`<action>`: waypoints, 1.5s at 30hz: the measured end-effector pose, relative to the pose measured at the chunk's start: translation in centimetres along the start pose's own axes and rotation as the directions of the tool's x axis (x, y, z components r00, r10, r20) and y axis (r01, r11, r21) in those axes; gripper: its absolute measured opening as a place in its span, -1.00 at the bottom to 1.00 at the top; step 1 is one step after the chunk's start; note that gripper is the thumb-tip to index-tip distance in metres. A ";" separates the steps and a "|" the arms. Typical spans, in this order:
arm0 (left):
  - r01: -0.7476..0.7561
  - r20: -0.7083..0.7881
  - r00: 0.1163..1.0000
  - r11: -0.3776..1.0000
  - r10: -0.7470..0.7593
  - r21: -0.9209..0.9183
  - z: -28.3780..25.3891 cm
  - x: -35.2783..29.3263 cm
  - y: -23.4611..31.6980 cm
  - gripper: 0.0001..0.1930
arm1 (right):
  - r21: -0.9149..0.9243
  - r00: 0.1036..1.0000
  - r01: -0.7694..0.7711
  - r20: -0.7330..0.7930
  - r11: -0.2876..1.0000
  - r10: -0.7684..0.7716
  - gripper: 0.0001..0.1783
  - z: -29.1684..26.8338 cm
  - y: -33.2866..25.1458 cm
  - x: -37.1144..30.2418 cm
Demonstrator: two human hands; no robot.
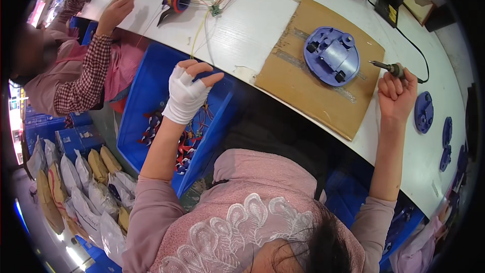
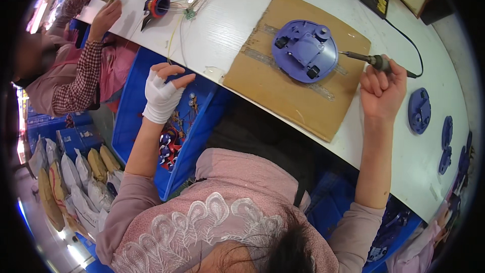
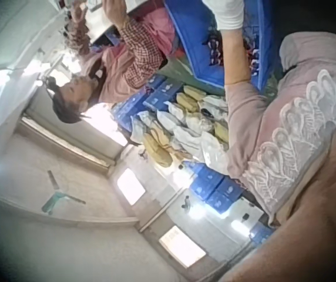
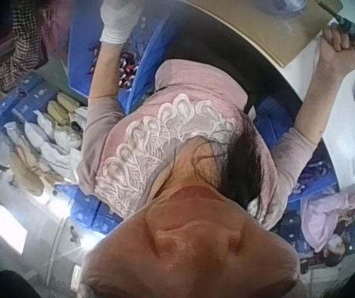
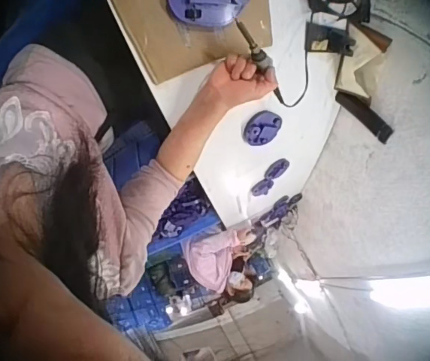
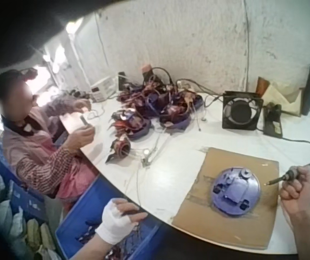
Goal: Soldering wires onto plastic electronic components at a factory workbench.
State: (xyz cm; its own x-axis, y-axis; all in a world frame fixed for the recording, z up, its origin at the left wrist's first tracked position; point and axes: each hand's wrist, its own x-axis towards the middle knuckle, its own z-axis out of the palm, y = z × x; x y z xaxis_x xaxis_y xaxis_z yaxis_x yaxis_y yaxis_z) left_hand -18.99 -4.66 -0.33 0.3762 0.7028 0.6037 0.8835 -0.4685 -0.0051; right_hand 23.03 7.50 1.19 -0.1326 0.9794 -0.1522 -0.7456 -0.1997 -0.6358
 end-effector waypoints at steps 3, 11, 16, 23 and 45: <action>0.006 -0.054 0.998 0.998 -0.009 -0.066 0.4 0.9 0.9 -0.65 | -0.034 0.995 0.014 -0.095 0.999 -0.017 -0.80 1.0 0.8 -0.6; 0.135 -0.153 0.946 0.780 -0.284 -0.611 3.9 8.6 9.7 -0.77 | -0.293 0.994 0.107 0.027 0.950 -0.104 -0.79 4.7 3.4 -1.4; 0.342 -0.044 0.874 0.676 -0.484 -0.653 5.8 11.4 12.4 -0.80 | -0.367 0.978 0.199 0.013 0.909 -0.209 -0.80 4.9 4.4 -1.6; 0.312 -0.068 0.921 0.832 -0.383 -0.459 6.6 10.2 10.4 -0.86 | -0.349 0.958 0.269 0.006 0.898 -0.285 -0.85 5.1 5.1 -1.1; 0.254 -0.101 0.941 0.872 -0.322 -0.418 6.4 11.3 7.8 -0.79 | -0.477 0.962 0.221 -0.037 0.851 -0.271 -0.82 7.5 5.6 -0.4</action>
State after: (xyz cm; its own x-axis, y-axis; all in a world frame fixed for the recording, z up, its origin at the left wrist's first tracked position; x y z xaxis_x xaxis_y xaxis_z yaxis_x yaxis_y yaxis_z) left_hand -6.08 3.03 1.35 0.0415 0.7584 0.6505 0.7494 -0.4542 0.4817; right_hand 14.02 6.23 3.33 0.0980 0.9952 -0.0020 -0.3520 0.0328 -0.9354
